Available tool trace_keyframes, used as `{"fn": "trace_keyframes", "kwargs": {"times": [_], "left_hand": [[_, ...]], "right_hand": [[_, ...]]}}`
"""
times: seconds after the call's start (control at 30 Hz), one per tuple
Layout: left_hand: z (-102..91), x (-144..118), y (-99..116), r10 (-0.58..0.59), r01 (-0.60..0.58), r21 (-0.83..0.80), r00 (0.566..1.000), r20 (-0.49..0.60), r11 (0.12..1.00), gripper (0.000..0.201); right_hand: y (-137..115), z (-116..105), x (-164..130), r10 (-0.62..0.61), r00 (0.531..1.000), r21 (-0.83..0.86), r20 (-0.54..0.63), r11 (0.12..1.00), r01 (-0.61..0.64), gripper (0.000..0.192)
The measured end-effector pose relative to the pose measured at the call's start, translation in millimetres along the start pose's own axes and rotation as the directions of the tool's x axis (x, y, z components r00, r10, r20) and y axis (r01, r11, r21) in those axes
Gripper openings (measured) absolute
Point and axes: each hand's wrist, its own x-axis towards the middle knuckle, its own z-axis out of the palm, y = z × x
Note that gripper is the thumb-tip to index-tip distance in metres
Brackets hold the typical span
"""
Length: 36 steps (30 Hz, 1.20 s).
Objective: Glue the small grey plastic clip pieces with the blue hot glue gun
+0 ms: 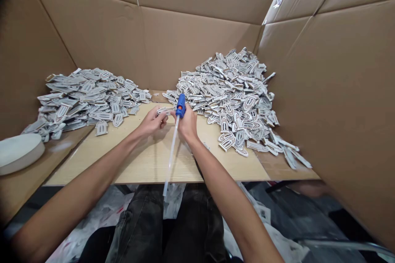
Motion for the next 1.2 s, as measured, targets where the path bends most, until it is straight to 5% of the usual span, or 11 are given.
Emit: {"fn": "trace_keyframes", "kwargs": {"times": [0.2, 0.33, 0.5, 0.73, 1.2], "left_hand": [[-10.9, 6.5, 4.7, -0.024, 0.022, -0.023, 0.996, -0.084, 0.999, 0.019], [-19.1, 12.6, 5.6, -0.080, 0.071, -0.043, 0.964, -0.252, 0.997, 0.015], [-21.4, 12.7, 6.4, -0.106, 0.082, -0.156, 0.983, -0.147, 0.984, 0.025], [-23.2, 12.1, 2.8, -0.075, 0.067, -0.167, 0.996, -0.045, 0.984, 0.039], [-21.9, 9.0, 2.4, -0.053, 0.045, -0.199, 0.998, -0.032, 0.979, 0.052]], "right_hand": [[-2.7, -3.3, 4.6, 0.002, 0.999, 0.080, 0.044, 0.997, -0.005, 0.057], [-1.7, -10.8, 9.9, 0.021, 0.962, 0.256, 0.274, 0.962, -0.094, 0.074], [0.7, -15.5, 8.0, 0.024, 0.875, 0.262, 0.484, 0.950, -0.170, 0.077], [5.4, -8.4, 7.3, 0.074, 0.869, 0.186, 0.489, 0.965, -0.186, 0.081], [8.1, -10.8, 6.6, 0.064, 0.915, -0.016, 0.399, 0.998, -0.063, 0.073]]}}
